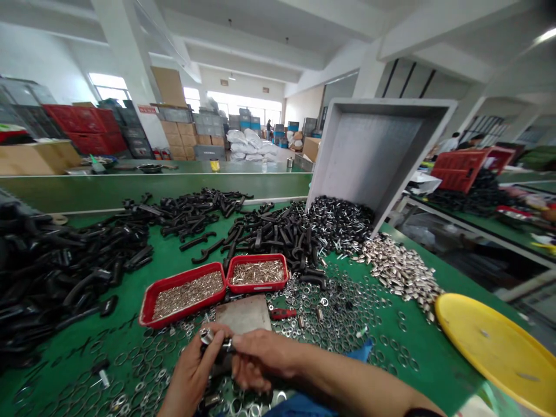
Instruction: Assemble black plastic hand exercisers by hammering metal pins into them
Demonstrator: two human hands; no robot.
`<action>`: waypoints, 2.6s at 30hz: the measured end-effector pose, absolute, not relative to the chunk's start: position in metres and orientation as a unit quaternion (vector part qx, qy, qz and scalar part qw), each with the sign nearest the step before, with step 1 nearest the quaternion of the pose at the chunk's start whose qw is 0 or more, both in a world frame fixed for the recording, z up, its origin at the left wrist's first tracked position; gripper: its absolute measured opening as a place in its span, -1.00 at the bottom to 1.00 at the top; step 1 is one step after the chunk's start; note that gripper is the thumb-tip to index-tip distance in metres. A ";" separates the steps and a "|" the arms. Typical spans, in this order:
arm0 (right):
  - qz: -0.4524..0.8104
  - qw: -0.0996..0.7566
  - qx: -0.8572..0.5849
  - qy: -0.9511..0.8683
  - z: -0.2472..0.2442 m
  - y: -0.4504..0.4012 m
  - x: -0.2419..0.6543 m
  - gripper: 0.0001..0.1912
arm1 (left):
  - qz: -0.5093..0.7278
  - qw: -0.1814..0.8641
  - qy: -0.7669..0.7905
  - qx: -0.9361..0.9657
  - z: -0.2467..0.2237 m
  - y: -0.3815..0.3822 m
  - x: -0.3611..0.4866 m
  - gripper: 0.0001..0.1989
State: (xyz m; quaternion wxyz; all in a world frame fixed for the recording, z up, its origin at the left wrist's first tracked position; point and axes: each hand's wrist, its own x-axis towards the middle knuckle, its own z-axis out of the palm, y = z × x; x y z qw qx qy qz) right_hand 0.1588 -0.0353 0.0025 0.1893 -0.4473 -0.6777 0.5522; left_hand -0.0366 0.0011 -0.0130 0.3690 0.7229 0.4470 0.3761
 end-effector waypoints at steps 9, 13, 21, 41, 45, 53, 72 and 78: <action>0.631 0.164 -0.427 -0.627 -0.002 -0.041 0.158 -0.13 | 0.430 0.275 0.398 0.762 -0.013 -0.011 -0.031 -0.77; 0.524 0.251 -0.480 -0.658 0.004 -0.043 0.158 -0.25 | 0.436 0.247 0.397 0.769 -0.011 -0.015 -0.027 -0.82; 0.566 0.261 -0.441 -0.646 0.015 -0.048 0.154 -0.29 | 0.447 0.241 0.409 0.758 -0.011 -0.022 -0.026 -0.80; 0.505 0.265 -0.508 -0.646 0.003 -0.049 0.149 -0.31 | 0.441 0.255 0.468 0.722 -0.023 -0.021 -0.028 -0.73; 0.505 0.230 -0.474 -0.684 0.003 -0.050 0.146 -0.36 | 0.438 0.266 0.467 0.721 -0.028 -0.021 -0.030 -0.73; 0.451 0.251 -0.518 -0.682 0.004 -0.058 0.138 -0.56 | 0.435 0.283 0.480 0.707 -0.018 -0.028 -0.027 -0.77; 0.312 0.248 -0.597 -0.697 -0.014 -0.054 0.180 -0.73 | 0.044 0.199 0.393 0.897 -0.009 0.042 0.014 -0.82; 0.296 0.254 -0.576 -0.719 -0.020 -0.087 0.236 -0.71 | 0.028 0.123 0.375 0.918 0.012 0.067 0.031 -0.75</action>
